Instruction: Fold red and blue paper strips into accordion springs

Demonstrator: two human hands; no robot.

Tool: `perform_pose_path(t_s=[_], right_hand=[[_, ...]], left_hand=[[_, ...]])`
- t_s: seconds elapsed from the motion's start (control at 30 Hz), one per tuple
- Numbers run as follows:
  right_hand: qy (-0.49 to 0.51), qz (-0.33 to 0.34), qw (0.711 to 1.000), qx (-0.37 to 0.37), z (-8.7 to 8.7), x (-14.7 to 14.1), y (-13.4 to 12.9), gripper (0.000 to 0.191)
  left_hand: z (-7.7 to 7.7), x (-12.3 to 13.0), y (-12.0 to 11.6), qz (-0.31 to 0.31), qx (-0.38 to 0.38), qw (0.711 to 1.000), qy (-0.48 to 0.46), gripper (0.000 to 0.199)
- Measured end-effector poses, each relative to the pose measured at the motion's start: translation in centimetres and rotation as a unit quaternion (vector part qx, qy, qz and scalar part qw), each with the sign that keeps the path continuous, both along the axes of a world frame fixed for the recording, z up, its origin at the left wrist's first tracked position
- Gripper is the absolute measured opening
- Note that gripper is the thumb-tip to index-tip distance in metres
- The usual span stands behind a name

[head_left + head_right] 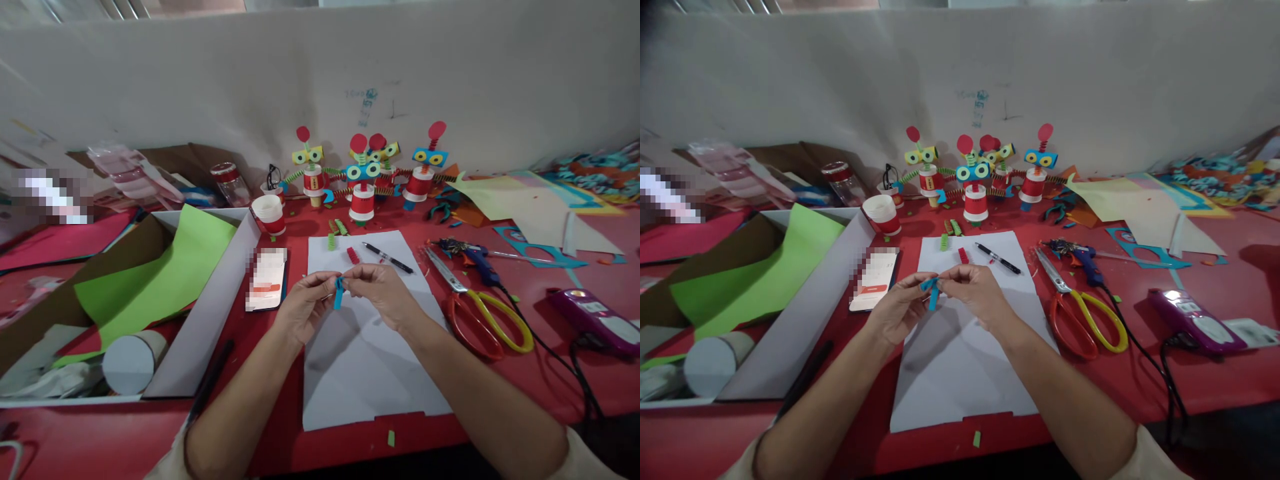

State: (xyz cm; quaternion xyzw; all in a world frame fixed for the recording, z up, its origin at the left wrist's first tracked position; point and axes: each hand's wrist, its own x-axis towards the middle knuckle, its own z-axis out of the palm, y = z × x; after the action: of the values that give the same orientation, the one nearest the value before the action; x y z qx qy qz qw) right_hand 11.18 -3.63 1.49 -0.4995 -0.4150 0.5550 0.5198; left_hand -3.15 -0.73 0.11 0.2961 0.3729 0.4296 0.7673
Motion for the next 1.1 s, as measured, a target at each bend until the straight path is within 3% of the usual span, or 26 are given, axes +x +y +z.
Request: perform_pose_path(t_s=[0.37, 0.63, 0.8, 1.1], right_hand=[[-0.057, -0.009, 0.998, 0.016, 0.3, 0.3, -0.2, 0.022], [-0.063, 0.01, 0.996, 0.067, 0.4, 0.4, -0.2, 0.02], [-0.049, 0.04, 0.995, 0.074, 0.3, 0.3, -0.4, 0.028], [-0.035, -0.036, 0.996, 0.077, -0.7, -0.3, -0.5, 0.021]], left_hand=[[0.5, -0.5, -0.3, 0.018, 0.196, 0.968, 0.158, 0.015], [0.0, 0.1, -0.6, 0.096, 0.215, 0.96, 0.153, 0.013], [0.1, 0.2, -0.8, 0.135, 0.243, 0.946, 0.169, 0.011], [-0.2, 0.7, -1.1, 0.151, 0.265, 0.933, 0.19, 0.01]])
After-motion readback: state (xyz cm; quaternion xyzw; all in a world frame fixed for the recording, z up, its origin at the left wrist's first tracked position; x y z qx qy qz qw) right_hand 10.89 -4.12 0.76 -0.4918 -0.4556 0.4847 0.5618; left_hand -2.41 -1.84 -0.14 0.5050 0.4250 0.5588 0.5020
